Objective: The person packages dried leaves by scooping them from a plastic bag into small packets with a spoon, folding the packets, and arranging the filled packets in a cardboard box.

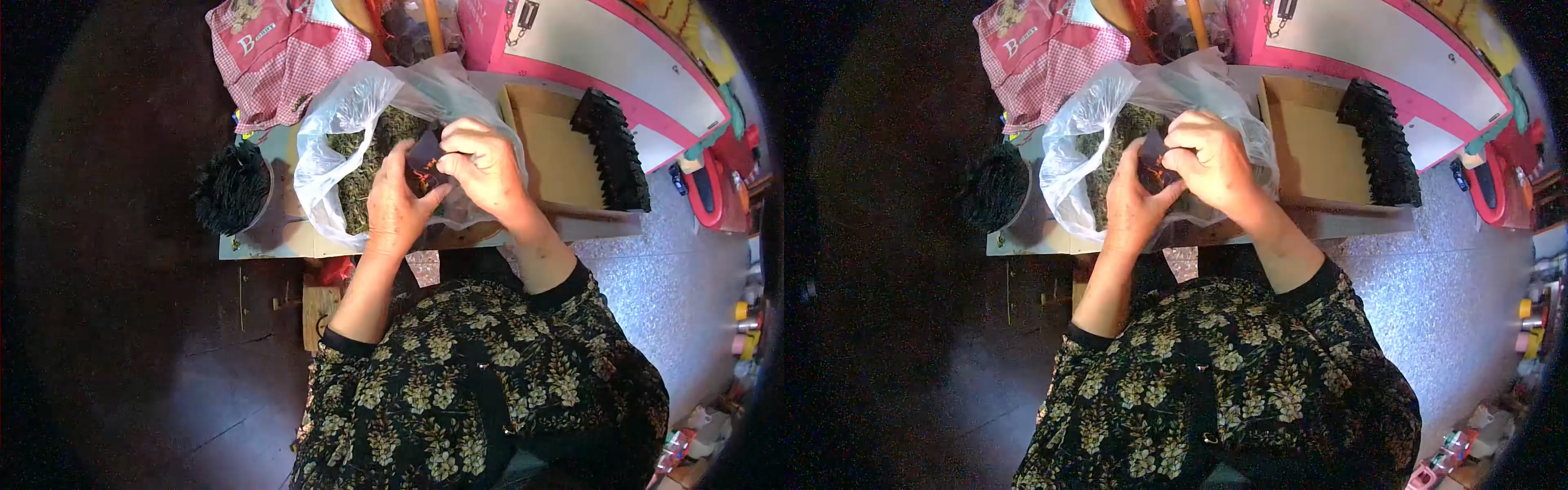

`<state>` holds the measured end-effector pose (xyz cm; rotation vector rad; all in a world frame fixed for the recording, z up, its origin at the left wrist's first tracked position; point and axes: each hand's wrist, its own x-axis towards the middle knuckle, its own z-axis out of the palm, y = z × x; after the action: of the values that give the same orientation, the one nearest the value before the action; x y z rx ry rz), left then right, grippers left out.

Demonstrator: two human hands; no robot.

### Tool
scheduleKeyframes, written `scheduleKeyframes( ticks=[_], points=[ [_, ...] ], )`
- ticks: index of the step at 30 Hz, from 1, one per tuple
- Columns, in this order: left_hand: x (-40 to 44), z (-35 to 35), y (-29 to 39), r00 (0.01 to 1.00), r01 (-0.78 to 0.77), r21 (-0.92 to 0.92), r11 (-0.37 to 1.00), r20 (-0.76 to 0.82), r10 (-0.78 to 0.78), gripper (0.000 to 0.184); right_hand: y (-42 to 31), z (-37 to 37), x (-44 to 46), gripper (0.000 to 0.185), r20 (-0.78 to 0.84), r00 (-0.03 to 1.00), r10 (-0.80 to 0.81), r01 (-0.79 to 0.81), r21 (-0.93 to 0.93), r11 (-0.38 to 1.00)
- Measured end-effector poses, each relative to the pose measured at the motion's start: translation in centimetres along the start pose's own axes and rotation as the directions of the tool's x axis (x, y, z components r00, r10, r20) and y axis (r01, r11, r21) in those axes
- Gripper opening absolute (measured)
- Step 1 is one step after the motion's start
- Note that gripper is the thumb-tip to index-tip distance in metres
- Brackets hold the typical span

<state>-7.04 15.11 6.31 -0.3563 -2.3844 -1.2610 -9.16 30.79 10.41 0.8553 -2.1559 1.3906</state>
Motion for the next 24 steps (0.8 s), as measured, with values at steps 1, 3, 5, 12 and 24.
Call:
scheduleKeyframes(
  ticks=[1,3,5,12,24],
  points=[
    [-0.1,-0.1,0.0,0.996,0.033,-0.076,0.997,0.086,-0.026,0.075,0.0,-0.9,0.2,0.012,0.033,0.997,-0.068,0.069,-0.009,0.998],
    [-0.2,-0.4,0.4,0.988,0.102,-0.13,0.986,0.131,-0.085,0.074,0.0,-1.5,0.2,0.011,0.051,0.999,-0.01,0.005,0.098,0.995],
    [-0.1,-0.6,0.6,0.971,0.148,-0.213,0.966,0.218,-0.101,0.069,0.4,-2.4,0.3,0.011,0.099,0.995,-0.012,-0.006,0.177,0.984],
    [-0.8,1.5,0.1,0.914,0.345,-0.491,0.8,0.369,-0.167,0.023,-0.4,-5.4,-0.1,0.008,0.101,0.967,-0.234,0.25,-0.192,0.949],
    [0.9,5.5,2.1,0.982,-0.081,-0.044,0.996,0.169,0.087,0.022,-0.9,-8.5,-5.1,0.005,-0.148,0.987,-0.057,-0.045,-0.606,0.794]
  ],
)
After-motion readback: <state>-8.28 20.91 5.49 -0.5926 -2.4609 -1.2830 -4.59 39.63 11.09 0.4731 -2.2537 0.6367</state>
